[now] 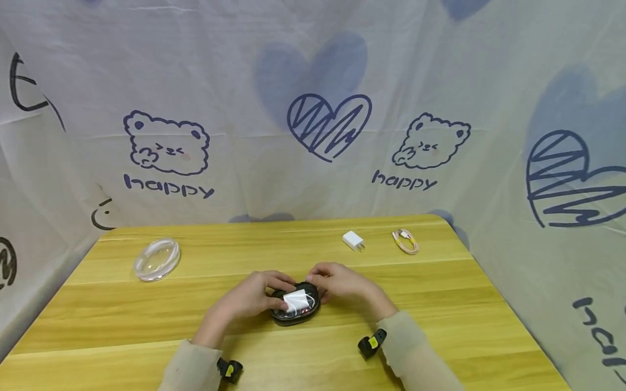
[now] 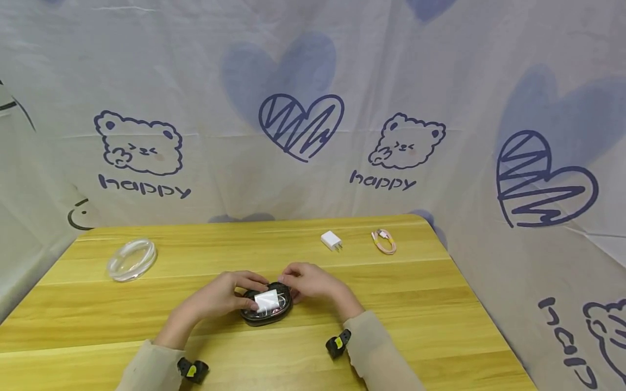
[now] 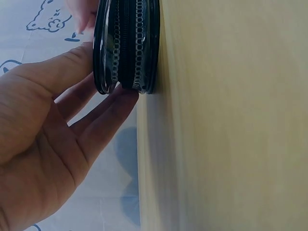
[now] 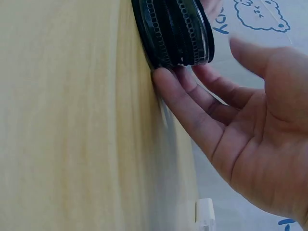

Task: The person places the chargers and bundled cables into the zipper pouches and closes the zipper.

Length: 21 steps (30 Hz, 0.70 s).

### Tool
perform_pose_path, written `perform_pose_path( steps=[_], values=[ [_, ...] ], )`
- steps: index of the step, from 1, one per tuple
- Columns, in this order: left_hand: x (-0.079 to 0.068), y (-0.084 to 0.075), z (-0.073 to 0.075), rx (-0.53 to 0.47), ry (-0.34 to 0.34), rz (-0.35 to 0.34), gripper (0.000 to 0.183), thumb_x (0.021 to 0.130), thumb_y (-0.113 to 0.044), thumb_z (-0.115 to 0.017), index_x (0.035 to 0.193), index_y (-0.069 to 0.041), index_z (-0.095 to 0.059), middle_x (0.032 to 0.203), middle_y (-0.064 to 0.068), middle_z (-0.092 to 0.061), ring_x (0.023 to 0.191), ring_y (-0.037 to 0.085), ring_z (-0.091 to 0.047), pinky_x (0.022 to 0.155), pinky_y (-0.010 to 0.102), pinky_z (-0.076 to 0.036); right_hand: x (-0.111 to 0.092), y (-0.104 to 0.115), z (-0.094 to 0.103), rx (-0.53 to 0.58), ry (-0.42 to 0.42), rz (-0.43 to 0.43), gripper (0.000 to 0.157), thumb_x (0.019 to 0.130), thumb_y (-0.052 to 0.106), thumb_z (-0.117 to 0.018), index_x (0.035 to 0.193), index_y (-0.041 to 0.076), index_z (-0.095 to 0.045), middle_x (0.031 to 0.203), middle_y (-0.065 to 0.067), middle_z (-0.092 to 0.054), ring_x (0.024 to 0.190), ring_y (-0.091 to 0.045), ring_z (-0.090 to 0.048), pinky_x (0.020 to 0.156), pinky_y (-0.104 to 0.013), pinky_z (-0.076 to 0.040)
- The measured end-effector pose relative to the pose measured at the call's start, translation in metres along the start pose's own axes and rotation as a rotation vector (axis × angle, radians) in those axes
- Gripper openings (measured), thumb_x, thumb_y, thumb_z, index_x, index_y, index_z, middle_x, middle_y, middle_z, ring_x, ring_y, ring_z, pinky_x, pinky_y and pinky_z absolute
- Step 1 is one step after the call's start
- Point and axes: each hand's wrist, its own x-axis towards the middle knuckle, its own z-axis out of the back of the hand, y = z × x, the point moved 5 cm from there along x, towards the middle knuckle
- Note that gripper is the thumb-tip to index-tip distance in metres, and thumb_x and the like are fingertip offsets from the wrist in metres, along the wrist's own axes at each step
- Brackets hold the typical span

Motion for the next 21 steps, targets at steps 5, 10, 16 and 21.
perform_pose_path(
  steps=[5, 10, 16, 21],
  values=[
    [0.0005, 0.0004, -0.0001, 0.006, 0.009, 0.013, 0.037, 0.087, -0.011, -0.083, 0.123, -0.005, -0.077, 0.135, 0.01, -0.068, 0.129, 0.036, -0.059, 0.112, 0.055, -0.045, 0.0022, -0.0014, -0.0009, -0.022, -0.009, 0.015, 0.028, 0.11, 0.012, -0.05, 0.13, 0.0, -0.066, 0.12, -0.013, -0.067, 0.089, -0.016, -0.067, 0.075, -0.033, -0.062],
    [0.0009, 0.0006, 0.0004, 0.001, 0.009, 0.013, 0.037, 0.087, -0.011, -0.084, 0.123, -0.006, -0.077, 0.135, 0.009, -0.068, 0.13, 0.036, -0.059, 0.112, 0.055, -0.044, 0.0028, -0.0009, -0.0018, -0.095, -0.006, 0.061, 0.032, 0.107, 0.004, -0.05, 0.133, 0.006, -0.069, 0.125, -0.011, -0.069, 0.083, -0.013, -0.063, 0.07, -0.027, -0.056],
    [0.0008, 0.001, 0.001, -0.007, 0.011, 0.02, 0.037, 0.087, -0.011, -0.084, 0.123, -0.007, -0.077, 0.136, 0.01, -0.067, 0.13, 0.036, -0.059, 0.113, 0.055, -0.044, 0.0038, 0.001, -0.0037, -0.16, -0.001, 0.114, 0.034, 0.104, -0.002, -0.051, 0.128, 0.007, -0.073, 0.113, -0.007, -0.072, 0.067, -0.011, -0.057, 0.061, -0.022, -0.048],
    [0.0009, 0.0022, 0.0006, -0.013, 0.012, 0.026, 0.036, 0.087, -0.011, -0.084, 0.122, -0.007, -0.077, 0.137, 0.01, -0.067, 0.131, 0.036, -0.058, 0.113, 0.055, -0.044, 0.0051, 0.0008, -0.0053, -0.183, -0.009, 0.129, 0.031, 0.102, -0.004, -0.053, 0.125, 0.002, -0.073, 0.11, -0.01, -0.073, 0.067, -0.01, -0.058, 0.059, -0.021, -0.049]
  ],
)
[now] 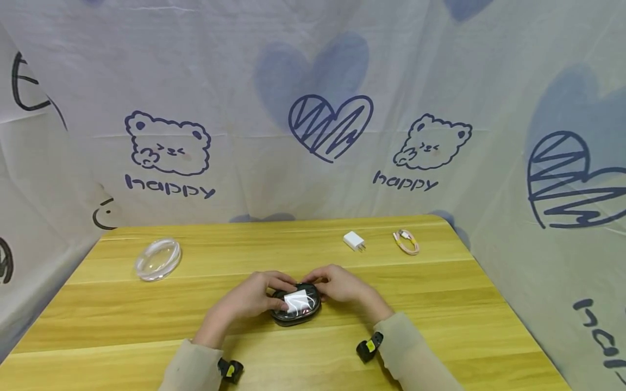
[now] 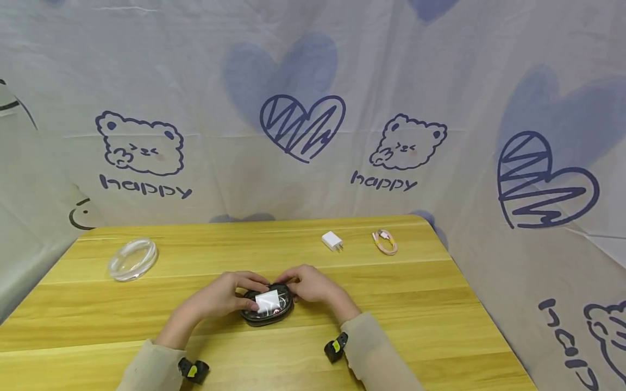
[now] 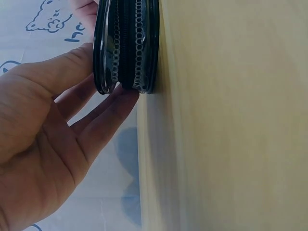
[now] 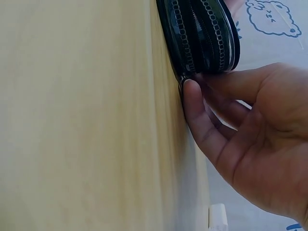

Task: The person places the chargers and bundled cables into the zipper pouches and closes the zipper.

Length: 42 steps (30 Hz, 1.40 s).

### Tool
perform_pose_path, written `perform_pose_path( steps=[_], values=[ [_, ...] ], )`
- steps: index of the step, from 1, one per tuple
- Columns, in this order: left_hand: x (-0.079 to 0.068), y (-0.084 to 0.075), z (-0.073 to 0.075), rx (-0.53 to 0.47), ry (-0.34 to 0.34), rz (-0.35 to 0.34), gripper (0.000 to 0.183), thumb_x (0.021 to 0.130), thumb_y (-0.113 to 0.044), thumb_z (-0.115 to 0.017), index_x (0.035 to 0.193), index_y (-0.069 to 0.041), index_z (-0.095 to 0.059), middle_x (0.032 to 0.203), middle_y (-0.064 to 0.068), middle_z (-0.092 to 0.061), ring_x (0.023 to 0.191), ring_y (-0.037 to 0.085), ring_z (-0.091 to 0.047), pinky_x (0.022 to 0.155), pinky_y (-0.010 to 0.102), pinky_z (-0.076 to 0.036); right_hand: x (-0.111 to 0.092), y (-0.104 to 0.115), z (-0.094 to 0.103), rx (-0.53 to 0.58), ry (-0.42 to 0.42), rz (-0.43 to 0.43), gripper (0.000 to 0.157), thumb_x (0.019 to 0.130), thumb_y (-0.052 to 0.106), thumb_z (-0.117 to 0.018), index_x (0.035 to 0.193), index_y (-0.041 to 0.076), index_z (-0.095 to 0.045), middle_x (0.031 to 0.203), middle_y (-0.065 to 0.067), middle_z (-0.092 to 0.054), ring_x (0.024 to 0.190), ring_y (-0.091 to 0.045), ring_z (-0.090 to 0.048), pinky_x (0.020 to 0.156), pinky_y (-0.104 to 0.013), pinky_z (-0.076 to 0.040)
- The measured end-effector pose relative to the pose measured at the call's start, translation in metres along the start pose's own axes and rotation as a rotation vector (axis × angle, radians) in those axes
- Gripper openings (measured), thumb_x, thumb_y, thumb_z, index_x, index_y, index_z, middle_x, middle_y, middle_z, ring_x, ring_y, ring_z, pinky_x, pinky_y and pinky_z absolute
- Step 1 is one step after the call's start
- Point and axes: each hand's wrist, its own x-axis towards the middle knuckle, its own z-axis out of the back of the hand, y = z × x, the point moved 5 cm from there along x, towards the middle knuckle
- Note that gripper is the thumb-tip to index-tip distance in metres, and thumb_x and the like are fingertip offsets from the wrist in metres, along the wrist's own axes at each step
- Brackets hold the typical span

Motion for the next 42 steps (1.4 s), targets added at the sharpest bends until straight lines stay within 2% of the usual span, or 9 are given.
perform_pose_path(
  steps=[6, 18, 26, 31, 36, 42],
  values=[
    [0.0006, -0.0011, 0.0002, -0.008, 0.007, 0.001, 0.034, 0.089, -0.012, -0.083, 0.122, -0.009, -0.077, 0.136, 0.008, -0.066, 0.129, 0.034, -0.059, 0.112, 0.054, -0.045, 0.0011, -0.0004, 0.0012, -0.018, -0.032, -0.004, 0.025, 0.099, -0.006, -0.058, 0.119, -0.003, -0.074, 0.107, -0.013, -0.074, 0.072, -0.008, -0.061, 0.063, -0.02, -0.052],
    [-0.0017, -0.0038, -0.0011, -0.014, 0.051, -0.01, 0.034, 0.094, -0.009, -0.077, 0.127, -0.011, -0.075, 0.138, 0.008, -0.062, 0.128, 0.033, -0.058, 0.108, 0.052, -0.049, 0.0027, -0.0026, 0.0009, -0.033, -0.085, -0.064, 0.017, 0.098, -0.006, -0.061, 0.104, -0.003, -0.076, 0.093, -0.008, -0.074, 0.069, -0.008, -0.062, 0.061, -0.021, -0.055],
    [-0.0004, -0.0048, -0.0025, 0.02, 0.052, -0.003, 0.032, 0.094, -0.01, -0.077, 0.126, -0.009, -0.076, 0.137, 0.011, -0.062, 0.126, 0.033, -0.058, 0.107, 0.053, -0.049, 0.0025, -0.0012, 0.0008, -0.073, -0.097, -0.071, 0.016, 0.099, -0.005, -0.06, 0.101, -0.002, -0.075, 0.09, -0.007, -0.072, 0.066, -0.008, -0.061, 0.059, -0.021, -0.055],
    [-0.0009, -0.0064, -0.0028, 0.037, 0.036, -0.002, 0.033, 0.092, -0.011, -0.079, 0.125, -0.008, -0.076, 0.134, 0.013, -0.063, 0.124, 0.035, -0.059, 0.107, 0.054, -0.049, 0.0021, 0.0, 0.0008, -0.059, -0.1, -0.065, 0.016, 0.1, -0.005, -0.059, 0.1, -0.003, -0.075, 0.088, -0.008, -0.072, 0.065, -0.01, -0.062, 0.059, -0.023, -0.056],
    [-0.0002, -0.0079, -0.003, 0.052, 0.024, 0.014, 0.035, 0.09, -0.012, -0.081, 0.125, -0.008, -0.076, 0.134, 0.013, -0.063, 0.122, 0.036, -0.061, 0.106, 0.055, -0.05, 0.0015, 0.0009, 0.0032, -0.059, -0.089, -0.053, 0.016, 0.101, -0.005, -0.058, 0.099, -0.003, -0.074, 0.086, -0.006, -0.07, 0.065, -0.01, -0.062, 0.059, -0.023, -0.056],
    [0.0001, -0.0091, -0.0045, 0.083, 0.02, 0.028, 0.036, 0.089, -0.011, -0.082, 0.125, -0.008, -0.076, 0.132, 0.011, -0.064, 0.12, 0.033, -0.062, 0.106, 0.053, -0.05, -0.0032, -0.0036, 0.0074, -0.036, -0.023, -0.086, 0.015, 0.101, -0.005, -0.059, 0.096, -0.001, -0.073, 0.078, -0.004, -0.066, 0.064, -0.013, -0.061, 0.058, -0.023, -0.054]
  ],
)
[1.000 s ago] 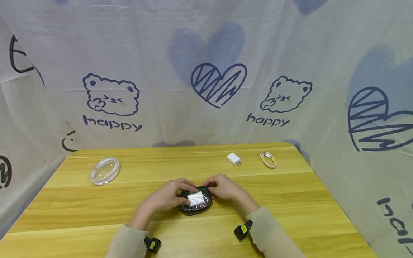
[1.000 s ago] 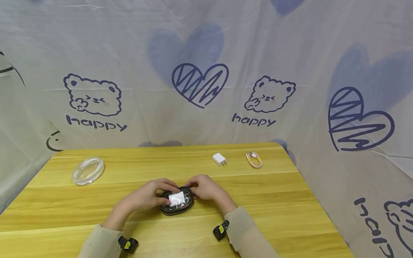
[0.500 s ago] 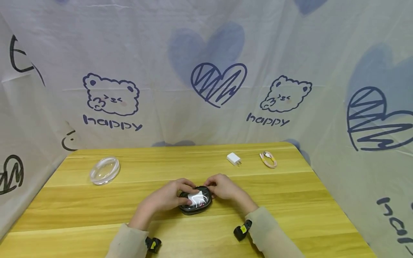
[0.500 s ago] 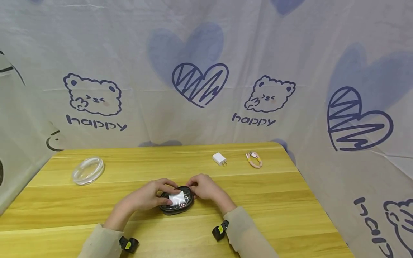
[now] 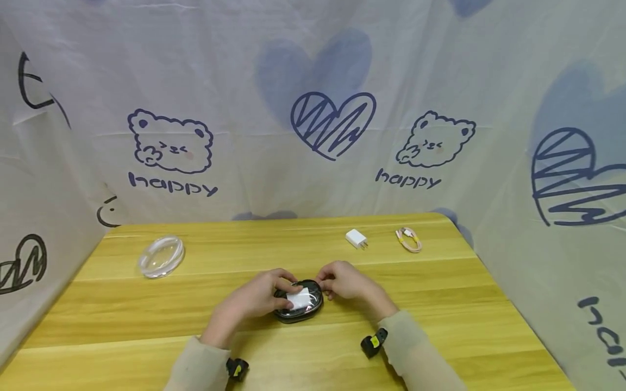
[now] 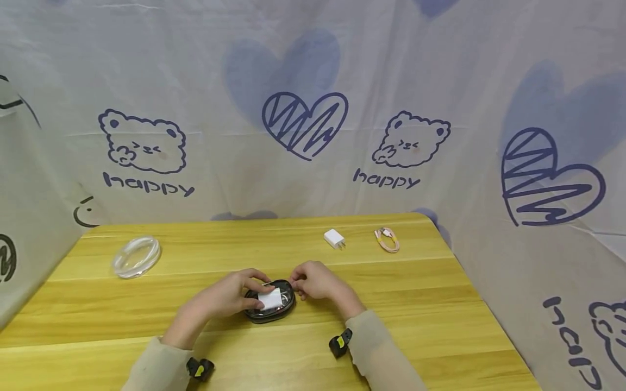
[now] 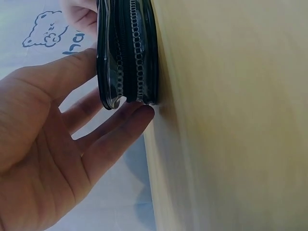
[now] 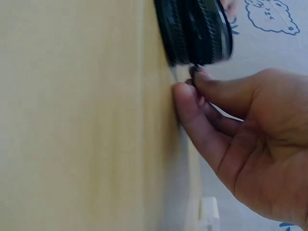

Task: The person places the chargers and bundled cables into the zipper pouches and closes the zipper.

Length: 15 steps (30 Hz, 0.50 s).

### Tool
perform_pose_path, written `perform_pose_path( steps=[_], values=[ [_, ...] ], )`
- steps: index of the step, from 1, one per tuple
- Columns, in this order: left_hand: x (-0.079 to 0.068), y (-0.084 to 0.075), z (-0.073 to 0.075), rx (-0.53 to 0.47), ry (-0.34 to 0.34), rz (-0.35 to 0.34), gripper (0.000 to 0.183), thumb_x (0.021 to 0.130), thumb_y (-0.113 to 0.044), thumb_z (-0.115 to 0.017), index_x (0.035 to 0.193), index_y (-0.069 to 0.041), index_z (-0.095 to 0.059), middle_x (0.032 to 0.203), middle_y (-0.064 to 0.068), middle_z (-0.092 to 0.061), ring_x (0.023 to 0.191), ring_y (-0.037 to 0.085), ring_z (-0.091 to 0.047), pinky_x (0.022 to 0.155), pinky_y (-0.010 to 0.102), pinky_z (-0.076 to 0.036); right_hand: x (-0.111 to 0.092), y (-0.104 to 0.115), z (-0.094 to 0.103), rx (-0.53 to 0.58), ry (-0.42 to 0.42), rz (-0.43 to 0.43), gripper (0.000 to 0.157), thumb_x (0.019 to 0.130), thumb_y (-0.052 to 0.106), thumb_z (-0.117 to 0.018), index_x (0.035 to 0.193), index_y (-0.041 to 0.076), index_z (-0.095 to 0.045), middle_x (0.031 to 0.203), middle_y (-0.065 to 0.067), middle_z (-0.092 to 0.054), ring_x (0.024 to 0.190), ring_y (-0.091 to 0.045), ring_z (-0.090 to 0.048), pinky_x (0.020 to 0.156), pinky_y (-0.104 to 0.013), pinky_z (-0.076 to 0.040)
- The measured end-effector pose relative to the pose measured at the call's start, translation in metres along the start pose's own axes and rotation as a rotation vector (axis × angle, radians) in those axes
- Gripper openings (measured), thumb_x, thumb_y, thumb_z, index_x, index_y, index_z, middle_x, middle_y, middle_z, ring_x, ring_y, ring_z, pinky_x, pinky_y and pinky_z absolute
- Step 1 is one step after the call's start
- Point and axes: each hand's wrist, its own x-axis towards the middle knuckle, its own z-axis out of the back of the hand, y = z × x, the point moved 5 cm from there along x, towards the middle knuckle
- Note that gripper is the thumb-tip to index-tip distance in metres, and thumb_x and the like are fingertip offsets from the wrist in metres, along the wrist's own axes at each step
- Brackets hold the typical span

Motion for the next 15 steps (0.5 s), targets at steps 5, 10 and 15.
perform_pose_path(
  steps=[5, 10, 15],
  values=[
    [0.0012, -0.0002, -0.0002, 0.002, -0.001, 0.0, 0.037, 0.089, -0.01, -0.082, 0.125, -0.006, -0.076, 0.132, 0.012, -0.064, 0.121, 0.034, -0.061, 0.106, 0.053, -0.05, -0.0054, -0.002, 0.005, 0.005, 0.06, -0.021, 0.016, 0.101, -0.005, -0.06, 0.092, 0.001, -0.071, 0.077, -0.006, -0.065, 0.065, -0.013, -0.061, 0.06, -0.026, -0.056],
    [0.0003, -0.0005, 0.0003, -0.009, -0.003, -0.016, 0.037, 0.088, -0.012, -0.083, 0.125, -0.007, -0.076, 0.132, 0.012, -0.064, 0.12, 0.035, -0.061, 0.106, 0.054, -0.05, -0.0068, -0.0016, 0.0055, 0.003, 0.075, -0.029, 0.016, 0.101, -0.004, -0.059, 0.092, 0.001, -0.071, 0.08, -0.006, -0.064, 0.067, -0.014, -0.062, 0.064, -0.029, -0.058],
    [-0.0002, 0.0023, 0.0016, -0.033, -0.006, -0.009, 0.036, 0.089, -0.014, -0.083, 0.124, -0.008, -0.077, 0.131, 0.012, -0.064, 0.12, 0.034, -0.061, 0.105, 0.054, -0.05, -0.0057, 0.0007, 0.004, -0.033, 0.052, -0.032, 0.016, 0.103, -0.001, -0.058, 0.092, 0.003, -0.07, 0.078, -0.006, -0.065, 0.066, -0.014, -0.062, 0.061, -0.026, -0.054]
  ],
)
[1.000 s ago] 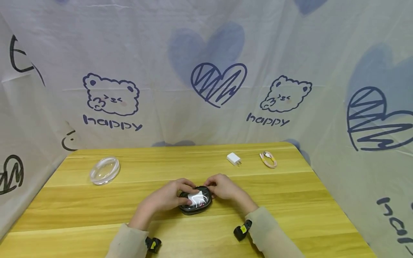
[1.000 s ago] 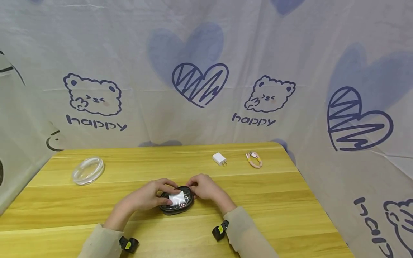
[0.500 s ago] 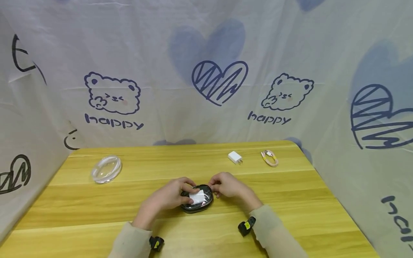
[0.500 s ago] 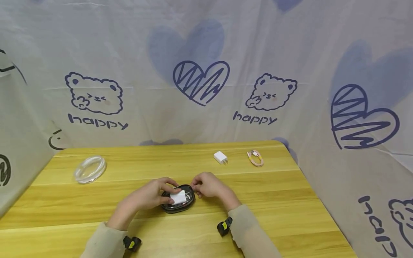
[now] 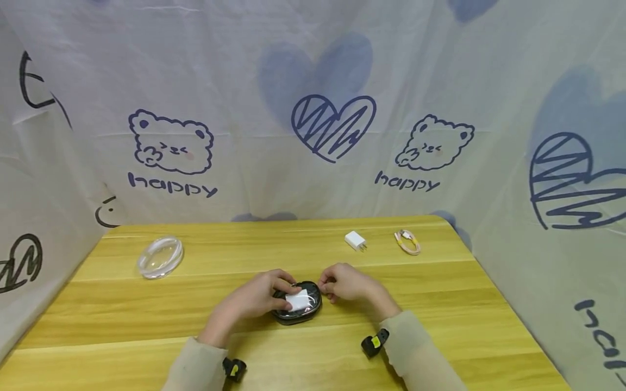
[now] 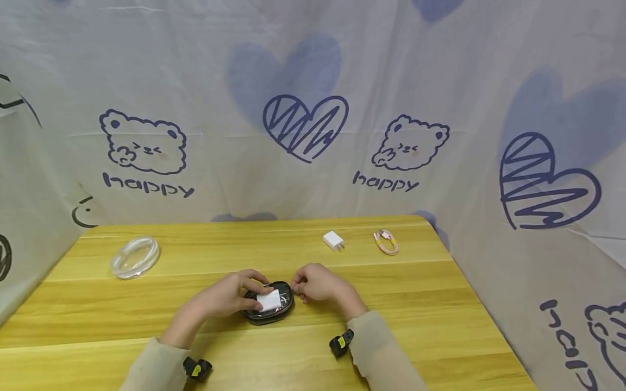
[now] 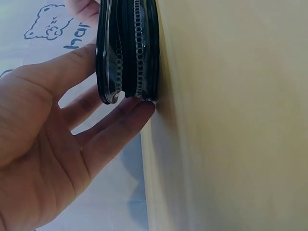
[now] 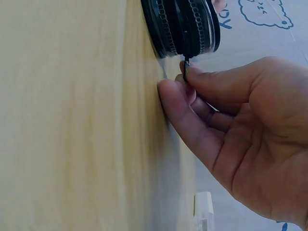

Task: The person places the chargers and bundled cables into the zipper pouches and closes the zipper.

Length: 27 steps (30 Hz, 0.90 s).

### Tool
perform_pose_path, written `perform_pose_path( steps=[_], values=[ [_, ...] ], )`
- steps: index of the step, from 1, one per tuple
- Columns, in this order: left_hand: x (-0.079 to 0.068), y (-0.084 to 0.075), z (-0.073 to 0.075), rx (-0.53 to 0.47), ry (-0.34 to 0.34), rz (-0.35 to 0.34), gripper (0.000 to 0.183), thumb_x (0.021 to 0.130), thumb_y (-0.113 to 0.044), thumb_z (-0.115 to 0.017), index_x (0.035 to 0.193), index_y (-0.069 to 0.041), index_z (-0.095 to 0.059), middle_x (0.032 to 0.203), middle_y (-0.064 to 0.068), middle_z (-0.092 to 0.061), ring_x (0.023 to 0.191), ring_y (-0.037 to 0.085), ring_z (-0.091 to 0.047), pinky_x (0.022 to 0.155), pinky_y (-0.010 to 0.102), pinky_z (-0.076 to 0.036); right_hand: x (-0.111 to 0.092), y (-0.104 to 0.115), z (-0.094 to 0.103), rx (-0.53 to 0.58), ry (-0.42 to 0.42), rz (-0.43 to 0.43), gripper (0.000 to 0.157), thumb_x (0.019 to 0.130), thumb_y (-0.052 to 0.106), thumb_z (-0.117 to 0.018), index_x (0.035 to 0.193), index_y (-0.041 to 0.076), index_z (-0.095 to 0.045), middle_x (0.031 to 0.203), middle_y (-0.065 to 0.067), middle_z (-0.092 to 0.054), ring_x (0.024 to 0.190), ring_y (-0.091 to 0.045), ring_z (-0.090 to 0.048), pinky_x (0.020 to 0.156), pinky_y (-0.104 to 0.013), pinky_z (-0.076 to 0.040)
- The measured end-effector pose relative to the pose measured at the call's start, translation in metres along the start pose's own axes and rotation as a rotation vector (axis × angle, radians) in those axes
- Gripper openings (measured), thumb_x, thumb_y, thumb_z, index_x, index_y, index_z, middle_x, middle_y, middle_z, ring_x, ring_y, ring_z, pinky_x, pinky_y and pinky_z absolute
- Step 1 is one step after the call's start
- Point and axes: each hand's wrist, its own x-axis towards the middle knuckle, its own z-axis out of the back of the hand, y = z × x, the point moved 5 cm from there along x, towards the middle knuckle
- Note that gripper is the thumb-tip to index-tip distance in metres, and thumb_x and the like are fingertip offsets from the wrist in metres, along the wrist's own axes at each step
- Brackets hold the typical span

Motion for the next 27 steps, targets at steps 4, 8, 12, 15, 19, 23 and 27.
perform_pose_path(
  steps=[4, 8, 12, 15, 19, 23, 27],
  values=[
    [0.0, 0.002, 0.002, -0.011, 0.007, 0.008, 0.036, 0.089, -0.015, -0.083, 0.124, -0.008, -0.077, 0.128, 0.011, -0.065, 0.116, 0.03, -0.062, 0.101, 0.05, -0.053, 0.003, 0.002, -0.002, -0.019, -0.048, 0.007, 0.017, 0.101, -0.002, -0.056, 0.093, 0.003, -0.07, 0.075, -0.005, -0.065, 0.065, -0.013, -0.06, 0.058, -0.023, -0.051],
    [-0.001, 0.002, 0.002, 0.002, 0.025, -0.008, 0.041, 0.089, -0.015, -0.083, 0.128, -0.008, -0.075, 0.129, 0.012, -0.062, 0.111, 0.027, -0.062, 0.095, 0.044, -0.056, 0.005, 0.004, -0.003, -0.044, -0.108, 0.031, 0.016, 0.1, -0.003, -0.056, 0.094, 0.002, -0.071, 0.075, -0.002, -0.065, 0.064, -0.013, -0.06, 0.056, -0.022, -0.049],
    [0.0, -0.002, 0.0, 0.044, 0.047, -0.056, 0.047, 0.09, -0.012, -0.082, 0.135, -0.009, -0.071, 0.146, 0.018, -0.052, 0.126, 0.038, -0.058, 0.105, 0.052, -0.051, 0.006, 0.005, -0.004, -0.057, -0.131, 0.046, 0.015, 0.1, -0.003, -0.058, 0.095, 0.001, -0.072, 0.077, 0.0, -0.066, 0.064, -0.011, -0.06, 0.056, -0.02, -0.049],
    [0.0, -0.006, -0.003, 0.066, 0.073, -0.098, 0.048, 0.092, -0.009, -0.079, 0.139, -0.01, -0.068, 0.156, 0.019, -0.046, 0.137, 0.043, -0.051, 0.111, 0.056, -0.045, 0.005, 0.005, -0.004, -0.059, -0.129, 0.046, 0.015, 0.101, -0.002, -0.058, 0.096, 0.001, -0.072, 0.08, 0.0, -0.067, 0.065, -0.011, -0.06, 0.057, -0.02, -0.049],
    [0.0, -0.009, -0.006, 0.068, 0.096, -0.11, 0.048, 0.095, -0.006, -0.075, 0.142, -0.009, -0.065, 0.158, 0.018, -0.046, 0.14, 0.04, -0.05, 0.112, 0.055, -0.045, 0.005, 0.004, -0.005, -0.066, -0.124, 0.049, 0.015, 0.101, -0.002, -0.058, 0.097, 0.001, -0.072, 0.08, 0.0, -0.066, 0.065, -0.01, -0.059, 0.057, -0.02, -0.048],
    [0.0, -0.01, -0.008, 0.079, 0.092, -0.099, 0.048, 0.095, -0.005, -0.074, 0.142, -0.009, -0.065, 0.157, 0.017, -0.047, 0.14, 0.039, -0.049, 0.112, 0.055, -0.044, 0.004, 0.003, -0.004, -0.063, -0.12, 0.049, 0.015, 0.1, -0.002, -0.058, 0.097, 0.001, -0.072, 0.078, 0.001, -0.066, 0.065, -0.01, -0.06, 0.057, -0.02, -0.049],
    [0.001, -0.012, -0.008, 0.103, 0.078, -0.084, 0.046, 0.095, -0.006, -0.075, 0.14, -0.008, -0.066, 0.155, 0.017, -0.049, 0.138, 0.039, -0.051, 0.112, 0.055, -0.045, 0.004, 0.002, -0.004, -0.049, -0.114, 0.038, 0.017, 0.099, -0.004, -0.056, 0.096, 0.001, -0.072, 0.077, 0.001, -0.065, 0.066, -0.011, -0.06, 0.058, -0.021, -0.05]
  ],
)
